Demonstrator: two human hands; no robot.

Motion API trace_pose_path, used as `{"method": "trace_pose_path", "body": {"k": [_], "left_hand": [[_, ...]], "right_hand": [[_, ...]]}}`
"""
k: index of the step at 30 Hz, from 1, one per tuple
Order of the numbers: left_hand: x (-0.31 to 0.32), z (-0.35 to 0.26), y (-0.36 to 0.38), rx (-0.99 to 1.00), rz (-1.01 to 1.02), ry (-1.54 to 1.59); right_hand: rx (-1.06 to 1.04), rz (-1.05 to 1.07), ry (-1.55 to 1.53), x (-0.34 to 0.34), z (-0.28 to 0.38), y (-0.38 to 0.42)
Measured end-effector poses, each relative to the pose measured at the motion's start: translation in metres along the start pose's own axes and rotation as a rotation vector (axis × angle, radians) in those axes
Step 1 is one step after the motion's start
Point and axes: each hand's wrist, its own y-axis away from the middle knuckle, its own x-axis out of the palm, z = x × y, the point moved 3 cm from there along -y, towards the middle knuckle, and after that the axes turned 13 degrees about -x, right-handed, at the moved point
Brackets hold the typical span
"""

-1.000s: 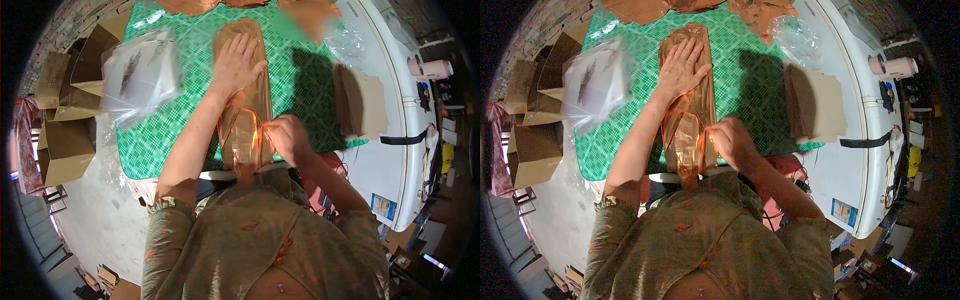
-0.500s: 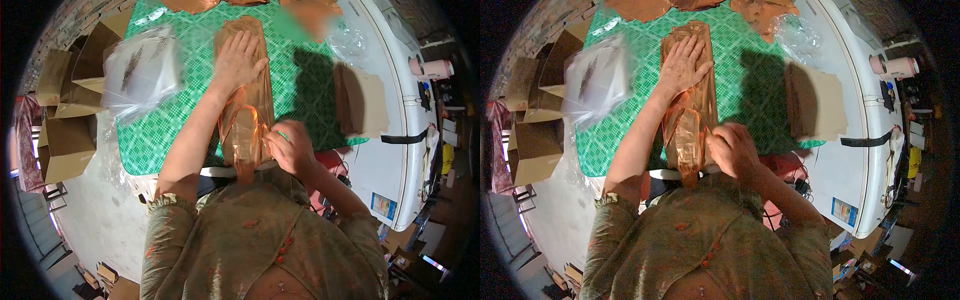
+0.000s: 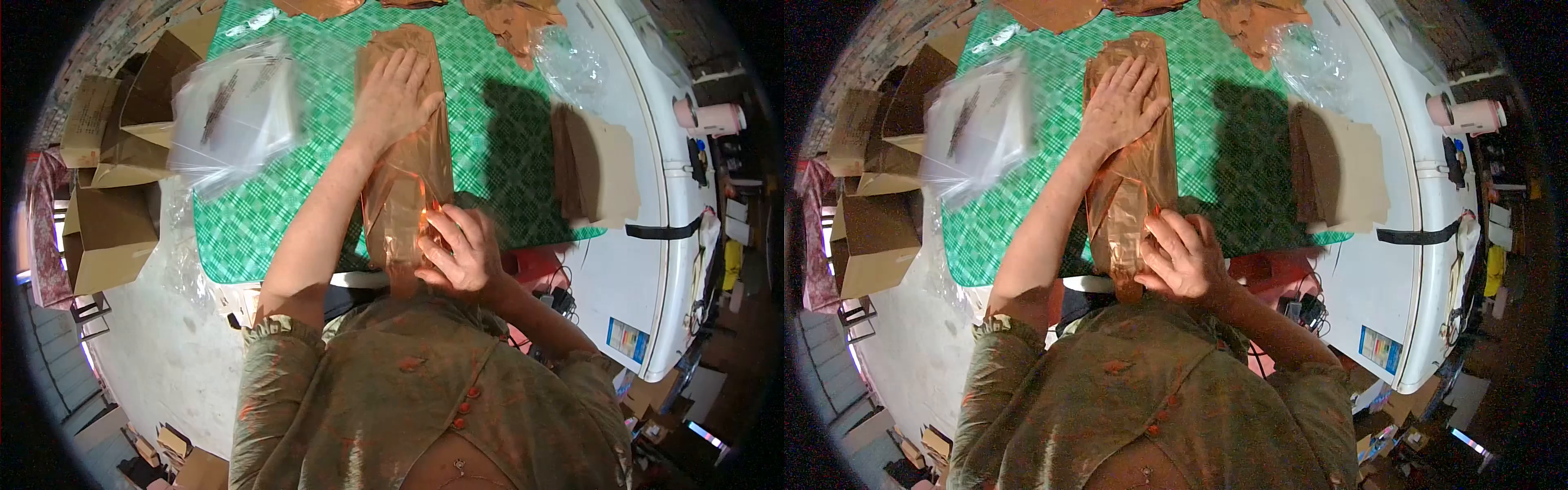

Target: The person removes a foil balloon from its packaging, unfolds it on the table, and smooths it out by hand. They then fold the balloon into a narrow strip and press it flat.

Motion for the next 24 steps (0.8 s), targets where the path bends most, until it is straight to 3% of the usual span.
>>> {"method": "trace_pose_path", "body": {"k": [13,18,24], "left_hand": [[0.004,0.003,0.001,0.026,-0.070,0.005],[0.005,0.003,0.002,0.031,-0.097,0.023],[0.005,0.005,0.003,0.032,-0.111,0.069]], "right_hand": [[-0.019,-0.106,-0.046,0.000,-0.001,-0.009],[-0.081,0.062,0.043,-0.006,-0.006,-0.029],[0.005,0.026,0.016,-0.006,-0.020,-0.023]]}}
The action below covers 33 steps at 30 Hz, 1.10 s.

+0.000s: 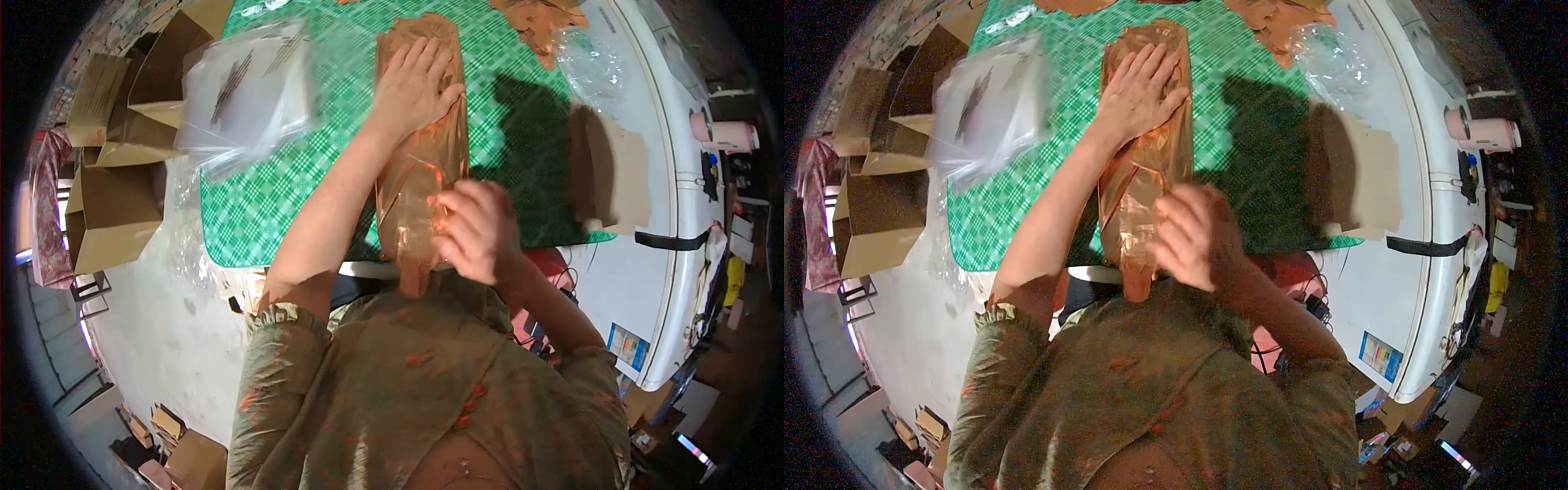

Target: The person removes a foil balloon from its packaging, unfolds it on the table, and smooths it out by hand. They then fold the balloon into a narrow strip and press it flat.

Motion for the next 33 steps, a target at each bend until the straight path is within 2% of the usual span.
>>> {"method": "trace_pose_path", "body": {"k": [2,5,6,9,10,14,18,21,26,29,33], "left_hand": [[0.002,0.000,0.000,0.004,-0.005,-0.017],[0.003,0.000,-0.001,0.011,-0.026,-0.022],[0.003,0.000,-0.001,0.010,-0.020,-0.027],[0.001,-0.001,0.000,0.004,-0.012,-0.021],[0.000,-0.001,-0.001,0.003,-0.006,-0.029],[-0.001,-0.003,-0.001,-0.008,0.029,-0.053],[0.001,-0.002,-0.002,-0.016,0.060,-0.062],[0.000,-0.002,-0.001,-0.020,0.077,-0.029],[-0.004,-0.004,-0.002,-0.023,0.101,-0.037],[-0.007,-0.006,-0.003,-0.023,0.117,-0.035],[-0.008,-0.007,-0.002,-0.011,0.088,-0.042]], "right_hand": [[0.085,-0.007,-0.068,-0.005,-0.014,-0.005],[0.095,-0.059,-0.056,0.002,-0.036,-0.010],[0.130,-0.009,-0.061,-0.001,-0.039,-0.015],[0.133,0.057,-0.126,0.007,-0.049,-0.011],[0.104,-0.009,-0.089,0.011,-0.047,-0.008],[0.081,-0.062,-0.109,0.014,-0.034,0.002],[0.074,0.026,-0.200,0.007,-0.041,0.000],[0.161,-0.175,-0.015,0.007,-0.061,-0.012],[0.113,-0.109,-0.061,0.013,-0.057,-0.001],[0.069,0.008,-0.109,0.003,-0.055,-0.004],[0.092,-0.139,0.002,0.019,-0.091,-0.021]]}}
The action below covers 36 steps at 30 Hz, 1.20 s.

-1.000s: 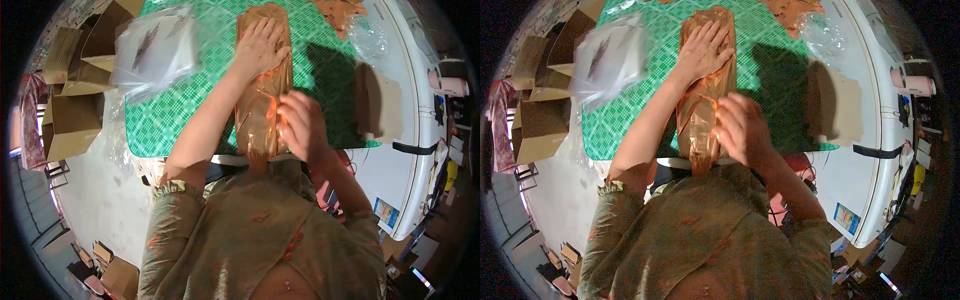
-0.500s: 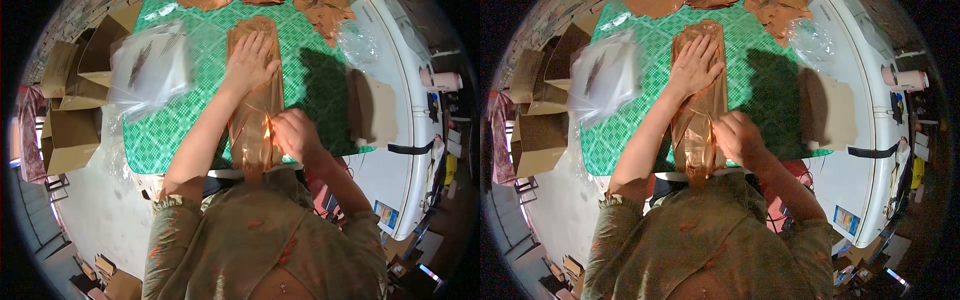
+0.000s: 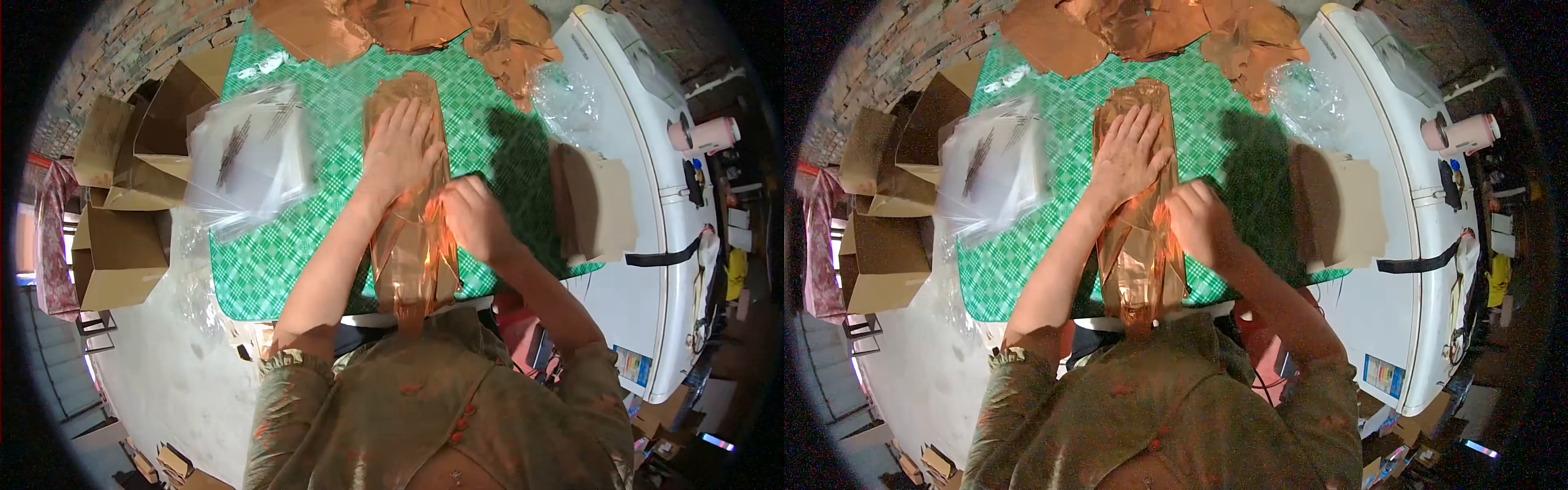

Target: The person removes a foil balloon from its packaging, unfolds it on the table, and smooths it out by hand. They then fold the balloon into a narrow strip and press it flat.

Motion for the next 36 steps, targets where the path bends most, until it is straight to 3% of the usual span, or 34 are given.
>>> {"method": "trace_pose_path", "body": {"k": [9,17,20,23,26,32,36], "left_hand": [[-0.004,0.001,0.001,0.059,-0.120,0.057],[-0.004,0.001,0.001,0.032,-0.055,0.064],[-0.002,0.001,0.000,0.020,-0.025,0.028],[0.001,0.001,0.000,0.006,0.000,0.007],[0.001,0.001,-0.002,-0.006,0.018,0.009],[-0.002,0.001,-0.001,0.009,-0.040,-0.001],[0.002,0.002,0.002,0.015,-0.076,0.027]], "right_hand": [[0.020,-0.088,0.006,0.018,-0.064,-0.021],[0.071,0.007,0.172,0.041,-0.107,-0.047],[-0.019,-0.070,0.239,0.050,-0.125,-0.058],[-0.036,0.051,0.305,0.061,-0.150,-0.065],[-0.027,-0.029,0.259,0.061,-0.160,-0.077],[0.007,0.037,0.225,0.044,-0.144,-0.074],[-0.096,-0.074,0.101,0.028,-0.087,-0.036]]}}
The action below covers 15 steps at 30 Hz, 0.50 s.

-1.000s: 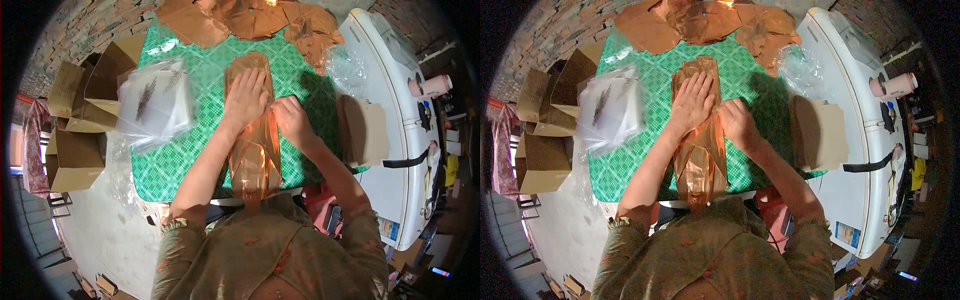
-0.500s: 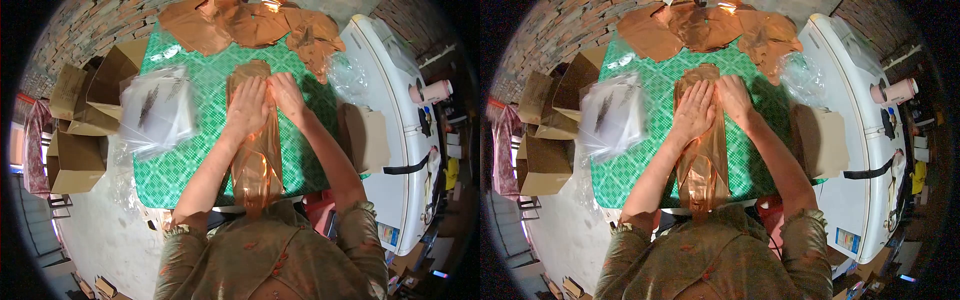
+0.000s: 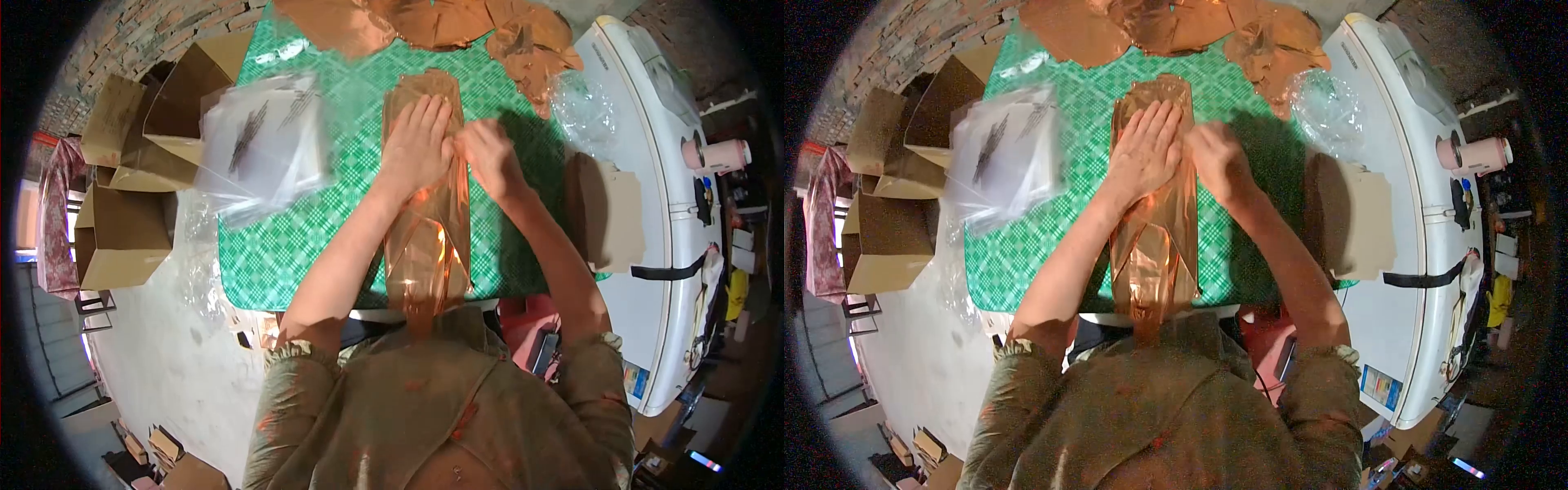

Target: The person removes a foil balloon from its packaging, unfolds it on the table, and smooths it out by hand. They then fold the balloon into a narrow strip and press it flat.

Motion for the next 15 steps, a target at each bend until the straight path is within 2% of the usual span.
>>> {"method": "trace_pose_path", "body": {"k": [2,6,11,15], "left_hand": [[0.003,0.000,0.001,-0.005,0.023,-0.009],[0.004,0.002,0.000,-0.010,0.061,-0.009],[0.007,0.003,0.000,-0.009,0.068,-0.042],[0.006,0.004,0.001,-0.008,0.059,-0.041]], "right_hand": [[0.049,0.040,-0.107,-0.013,0.029,0.008],[0.066,0.120,-0.110,-0.029,0.079,0.033],[0.002,0.197,-0.204,-0.056,0.134,0.059],[-0.097,0.260,-0.419,-0.073,0.166,0.068]]}}
